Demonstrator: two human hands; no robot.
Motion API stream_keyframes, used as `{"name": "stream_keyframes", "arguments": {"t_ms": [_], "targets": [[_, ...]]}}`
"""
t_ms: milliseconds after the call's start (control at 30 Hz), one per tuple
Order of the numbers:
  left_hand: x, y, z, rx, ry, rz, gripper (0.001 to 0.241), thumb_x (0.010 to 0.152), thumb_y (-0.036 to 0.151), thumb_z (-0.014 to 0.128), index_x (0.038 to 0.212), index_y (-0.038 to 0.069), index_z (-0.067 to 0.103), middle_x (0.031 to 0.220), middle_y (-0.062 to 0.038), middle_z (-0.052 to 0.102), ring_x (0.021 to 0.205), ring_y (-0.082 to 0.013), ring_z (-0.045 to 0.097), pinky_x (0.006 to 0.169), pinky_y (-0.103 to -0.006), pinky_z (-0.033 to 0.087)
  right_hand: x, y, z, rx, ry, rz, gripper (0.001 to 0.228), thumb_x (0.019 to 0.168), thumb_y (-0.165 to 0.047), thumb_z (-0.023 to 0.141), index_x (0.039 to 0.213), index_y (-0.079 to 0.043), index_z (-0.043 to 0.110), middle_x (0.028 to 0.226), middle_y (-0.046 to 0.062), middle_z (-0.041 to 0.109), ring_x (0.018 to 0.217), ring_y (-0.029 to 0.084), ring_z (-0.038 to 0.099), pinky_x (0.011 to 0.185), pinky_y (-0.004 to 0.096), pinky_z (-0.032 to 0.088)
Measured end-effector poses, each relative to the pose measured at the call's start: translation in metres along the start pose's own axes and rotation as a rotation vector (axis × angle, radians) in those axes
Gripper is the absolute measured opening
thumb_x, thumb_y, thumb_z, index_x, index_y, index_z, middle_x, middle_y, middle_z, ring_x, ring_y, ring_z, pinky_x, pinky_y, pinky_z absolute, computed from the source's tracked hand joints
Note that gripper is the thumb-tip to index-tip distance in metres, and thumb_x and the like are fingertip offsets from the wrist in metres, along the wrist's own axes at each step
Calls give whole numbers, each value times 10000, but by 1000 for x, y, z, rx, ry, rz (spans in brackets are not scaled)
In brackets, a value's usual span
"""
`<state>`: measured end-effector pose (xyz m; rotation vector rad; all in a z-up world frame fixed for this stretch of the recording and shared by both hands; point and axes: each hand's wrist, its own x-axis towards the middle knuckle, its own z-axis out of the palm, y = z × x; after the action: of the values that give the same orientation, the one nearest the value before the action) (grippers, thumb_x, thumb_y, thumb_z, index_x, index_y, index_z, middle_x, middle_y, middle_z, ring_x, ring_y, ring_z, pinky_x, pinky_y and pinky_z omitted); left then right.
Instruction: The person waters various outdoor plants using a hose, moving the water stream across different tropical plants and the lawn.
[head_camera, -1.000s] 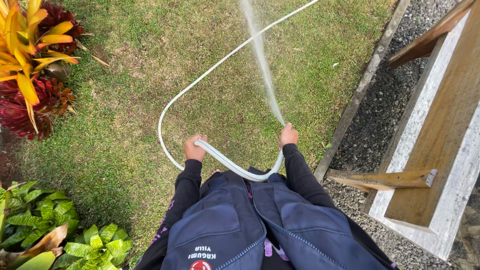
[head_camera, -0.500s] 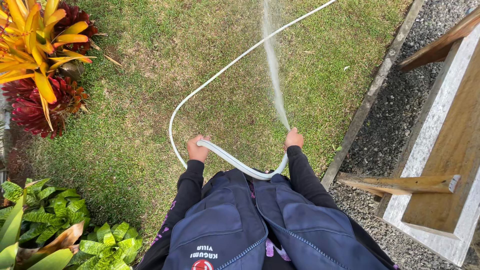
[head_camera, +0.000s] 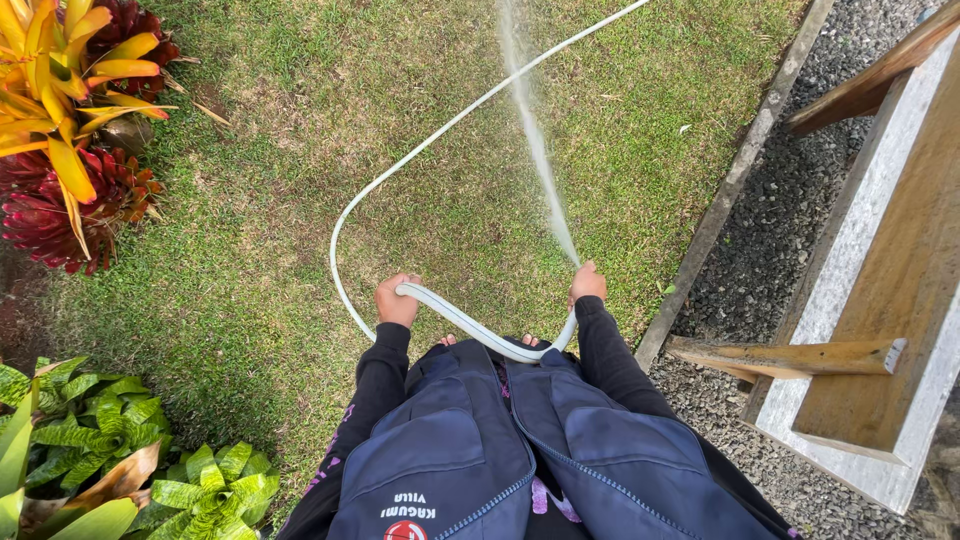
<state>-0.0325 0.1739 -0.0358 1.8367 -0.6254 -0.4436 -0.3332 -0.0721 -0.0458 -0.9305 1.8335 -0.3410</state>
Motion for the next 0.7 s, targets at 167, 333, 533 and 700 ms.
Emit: {"name": "stream_keyframes", "arguments": {"t_ms": [167, 333, 533, 700], "targets": [[-1, 10, 0, 45, -3, -67, 359, 865, 150, 751, 619, 29, 519, 556, -23, 469, 562, -107, 404, 534, -348, 387, 4, 0, -8, 82, 84, 36, 645, 1031, -506, 347, 726, 16, 571, 517, 139, 530, 363, 296, 531, 369, 497, 469], [0, 24, 1, 70, -8, -70, 342, 859, 158, 747, 622, 40, 529, 554, -16, 472, 567, -101, 406, 539, -340, 397, 9, -1, -21, 205, 100, 37, 598, 1033, -491, 351, 771, 4, 562, 533, 135, 502, 361, 289, 510, 357, 505, 466], [-1, 29, 5, 95, -19, -77, 384, 854, 178, 757, 607, 34, 500, 544, -21, 459, 556, -112, 400, 540, -342, 400, 8, 3, -20, 158, 62, 22, 622, 1037, -503, 368, 736, 15, 533, 516, 140, 510, 362, 286, 507, 356, 495, 463], [0, 34, 4, 93, -34, -76, 388, 860, 184, 753, 612, 38, 493, 548, -15, 446, 556, -114, 392, 540, -336, 398, -1, 2, -20, 173, 69, 54, 633, 1038, -521, 382, 706, 2, 511, 507, 121, 493, 360, 271, 493, 359, 481, 425]]}}
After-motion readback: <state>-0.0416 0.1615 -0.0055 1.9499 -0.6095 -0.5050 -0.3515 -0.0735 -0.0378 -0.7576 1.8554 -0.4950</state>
